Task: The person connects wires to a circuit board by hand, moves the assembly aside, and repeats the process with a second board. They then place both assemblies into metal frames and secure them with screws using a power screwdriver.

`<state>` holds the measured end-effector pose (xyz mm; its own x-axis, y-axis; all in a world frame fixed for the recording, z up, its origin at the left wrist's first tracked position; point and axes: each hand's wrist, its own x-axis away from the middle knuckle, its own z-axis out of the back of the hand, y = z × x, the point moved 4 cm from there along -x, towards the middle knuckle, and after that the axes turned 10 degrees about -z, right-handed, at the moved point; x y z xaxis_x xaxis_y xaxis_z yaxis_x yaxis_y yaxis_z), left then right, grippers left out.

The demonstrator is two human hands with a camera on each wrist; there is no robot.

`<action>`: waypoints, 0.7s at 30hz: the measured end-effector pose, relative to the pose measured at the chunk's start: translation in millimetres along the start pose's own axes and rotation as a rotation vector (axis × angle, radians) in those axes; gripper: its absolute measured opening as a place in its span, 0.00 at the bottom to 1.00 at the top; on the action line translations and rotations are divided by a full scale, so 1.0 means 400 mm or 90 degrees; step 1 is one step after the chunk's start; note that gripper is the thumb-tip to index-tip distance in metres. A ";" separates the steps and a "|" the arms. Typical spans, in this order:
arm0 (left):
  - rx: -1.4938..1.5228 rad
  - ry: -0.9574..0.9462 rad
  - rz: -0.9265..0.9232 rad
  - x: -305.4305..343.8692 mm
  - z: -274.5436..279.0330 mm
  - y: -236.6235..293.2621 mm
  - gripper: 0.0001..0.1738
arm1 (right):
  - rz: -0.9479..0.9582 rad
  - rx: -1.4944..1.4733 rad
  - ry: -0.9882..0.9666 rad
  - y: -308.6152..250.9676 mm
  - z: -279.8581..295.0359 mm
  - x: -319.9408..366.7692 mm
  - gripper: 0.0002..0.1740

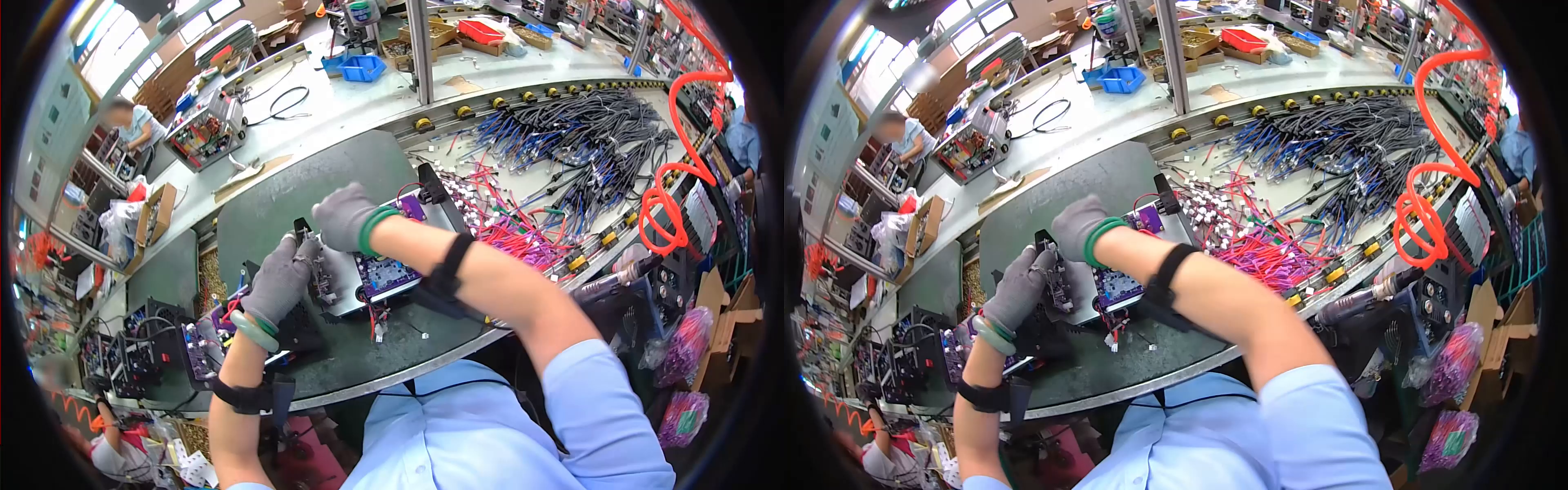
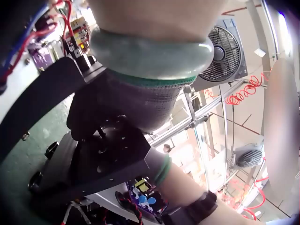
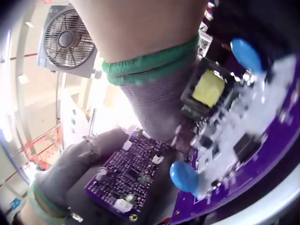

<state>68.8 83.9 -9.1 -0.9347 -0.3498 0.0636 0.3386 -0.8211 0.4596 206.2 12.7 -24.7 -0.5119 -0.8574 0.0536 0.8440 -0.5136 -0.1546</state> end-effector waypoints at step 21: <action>0.232 -0.011 -0.083 0.007 -0.007 0.003 0.31 | -0.050 -0.260 0.045 0.048 0.049 0.053 0.23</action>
<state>67.0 80.5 -10.9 -0.9703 -0.2421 -0.0028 0.1584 -0.6433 0.7490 214.7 -16.0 -7.4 -0.5944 -0.8040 0.0156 0.6759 -0.5100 -0.5321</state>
